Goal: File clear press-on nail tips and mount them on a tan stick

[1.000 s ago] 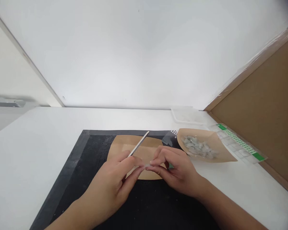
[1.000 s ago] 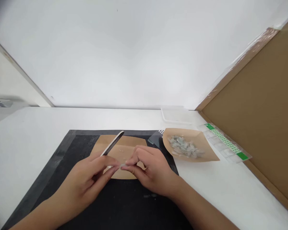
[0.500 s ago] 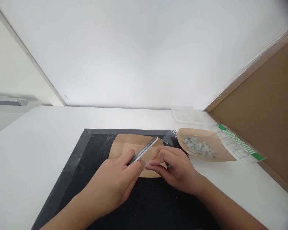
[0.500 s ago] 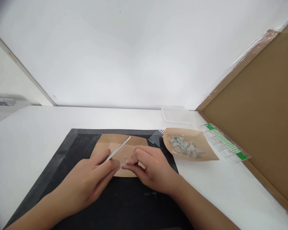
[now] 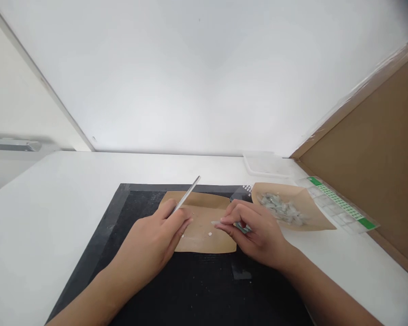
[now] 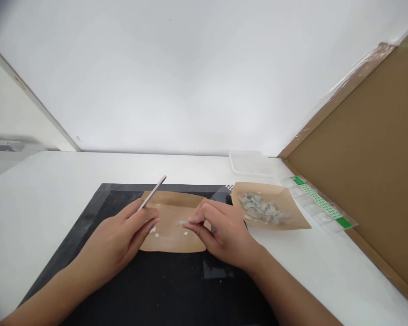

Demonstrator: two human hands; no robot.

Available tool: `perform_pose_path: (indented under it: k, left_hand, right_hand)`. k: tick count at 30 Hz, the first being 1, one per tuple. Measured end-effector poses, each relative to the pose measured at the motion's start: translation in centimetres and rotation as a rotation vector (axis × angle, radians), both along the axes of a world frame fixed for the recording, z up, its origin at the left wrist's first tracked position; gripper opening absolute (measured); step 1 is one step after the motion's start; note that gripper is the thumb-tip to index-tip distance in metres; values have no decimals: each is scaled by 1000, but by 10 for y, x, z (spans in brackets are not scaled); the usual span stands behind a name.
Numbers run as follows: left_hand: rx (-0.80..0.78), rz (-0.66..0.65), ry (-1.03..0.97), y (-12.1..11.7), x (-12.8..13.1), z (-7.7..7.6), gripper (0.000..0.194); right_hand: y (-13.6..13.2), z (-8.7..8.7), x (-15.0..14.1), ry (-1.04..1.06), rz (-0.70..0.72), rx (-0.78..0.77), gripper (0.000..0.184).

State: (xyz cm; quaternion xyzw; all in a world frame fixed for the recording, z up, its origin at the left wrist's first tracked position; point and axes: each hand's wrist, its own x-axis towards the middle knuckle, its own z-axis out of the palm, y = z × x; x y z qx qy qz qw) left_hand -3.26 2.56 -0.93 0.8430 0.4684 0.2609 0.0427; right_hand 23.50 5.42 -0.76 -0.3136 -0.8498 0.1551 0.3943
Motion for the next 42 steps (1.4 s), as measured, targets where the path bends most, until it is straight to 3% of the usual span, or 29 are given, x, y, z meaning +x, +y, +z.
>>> perform_pose_path:
  k: [14, 28, 37, 40, 42]
  left_hand:
    - [35, 124, 133, 7, -4, -5, 27]
    - [29, 99, 129, 8, -8, -9, 24]
    - [45, 120, 38, 7, -7, -5, 27]
    - [17, 114, -81, 4, -6, -4, 23]
    - [22, 132, -210, 3, -5, -6, 36]
  right_hand:
    - [0, 1, 2, -40, 0, 12, 17]
    - [-2, 2, 2, -90, 8, -4, 16]
    - [0, -1, 5, -168, -23, -31, 13]
    - [1, -2, 5, -188, -47, -46, 6]
    - [2, -2, 5, -188, -58, -39, 7]
